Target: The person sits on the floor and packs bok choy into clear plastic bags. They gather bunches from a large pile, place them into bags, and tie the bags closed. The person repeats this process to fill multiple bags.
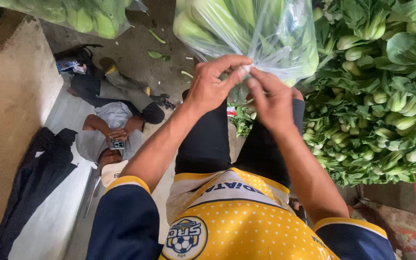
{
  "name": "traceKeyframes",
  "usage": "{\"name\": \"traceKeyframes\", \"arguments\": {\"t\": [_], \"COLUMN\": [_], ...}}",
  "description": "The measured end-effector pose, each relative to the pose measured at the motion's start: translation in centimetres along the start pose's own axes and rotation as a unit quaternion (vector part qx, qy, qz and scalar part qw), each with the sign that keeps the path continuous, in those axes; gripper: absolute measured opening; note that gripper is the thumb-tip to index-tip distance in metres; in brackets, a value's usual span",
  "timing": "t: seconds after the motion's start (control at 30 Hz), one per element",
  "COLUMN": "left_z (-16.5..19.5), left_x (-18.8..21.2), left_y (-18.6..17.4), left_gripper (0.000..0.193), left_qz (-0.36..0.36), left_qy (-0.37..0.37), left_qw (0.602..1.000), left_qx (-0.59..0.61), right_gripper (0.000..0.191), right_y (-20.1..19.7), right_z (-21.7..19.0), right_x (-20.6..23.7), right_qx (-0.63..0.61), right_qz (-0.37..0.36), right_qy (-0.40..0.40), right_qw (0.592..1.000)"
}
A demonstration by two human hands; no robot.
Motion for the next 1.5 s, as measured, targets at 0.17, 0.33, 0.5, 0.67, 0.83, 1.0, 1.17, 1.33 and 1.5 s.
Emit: {"name": "traceKeyframes", "arguments": {"t": [0.17, 0.33, 0.5, 0.67, 0.83, 1.0, 1.17, 1.33, 1.5], "left_z": [1.3, 1.8, -0.5, -2.4, -10.9, -17.6, -28.6, -35.6, -39.9], "left_x": [0.3, -0.6, -0.4, 4.1, 4.7, 5.9, 9.6, 10.2, 12.4], "left_y": [0.4, -0.2, -3.2, -6.7, -3.6, 1.1, -3.0, -10.1, -13.4], "left_gripper": [0.025, 0.018, 0.021, 0.049, 0.099, 0.098, 0.083, 0.066, 0.066], "left_qz": [-0.083, -0.025, 0.128, 0.283, 0.315, 0.329, 0.423, 0.378, 0.395], "left_qy": [0.049, 0.106, -0.003, -0.103, -0.243, -0.310, -0.259, -0.186, -0.240], "left_qw": [0.995, 0.975, 0.982, 0.937, 0.897, 0.885, 0.828, 0.830, 0.819], "left_qx": [0.013, -0.193, -0.139, -0.175, 0.191, 0.111, 0.260, 0.365, 0.339], "right_gripper": [0.023, 0.021, 0.025, 0.017, 0.041, 0.064, 0.062, 0.039, 0.052], "right_y": [-0.7, 1.7, 0.1, -9.2, -10.7, -5.7, -0.2, 3.3, 10.6], "right_z": [-2.8, -6.4, -5.2, -6.8, -3.5, 4.9, 5.6, 3.3, 0.5], "right_x": [-1.1, 0.6, 1.2, -1.9, -8.7, -11.0, -8.3, -9.8, -13.0], "right_qx": [0.146, 0.412, 0.423, 0.279, 0.152, 0.223, 0.270, 0.197, 0.197], "right_qz": [-0.032, -0.081, -0.098, 0.135, 0.035, -0.074, -0.098, -0.114, -0.150], "right_qy": [-0.056, -0.252, -0.216, -0.284, -0.301, -0.068, -0.125, -0.202, -0.319], "right_qw": [0.987, 0.872, 0.874, 0.907, 0.941, 0.970, 0.950, 0.953, 0.915]}}
Point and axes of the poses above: each hand's wrist, its own x-axis away from the middle knuckle, its own y-axis out of the palm, z = x × y, the point moved 10 cm from there along -x, towards the middle knuckle, and after that the axes turned 10 degrees about -x, right-handed, at the moved point
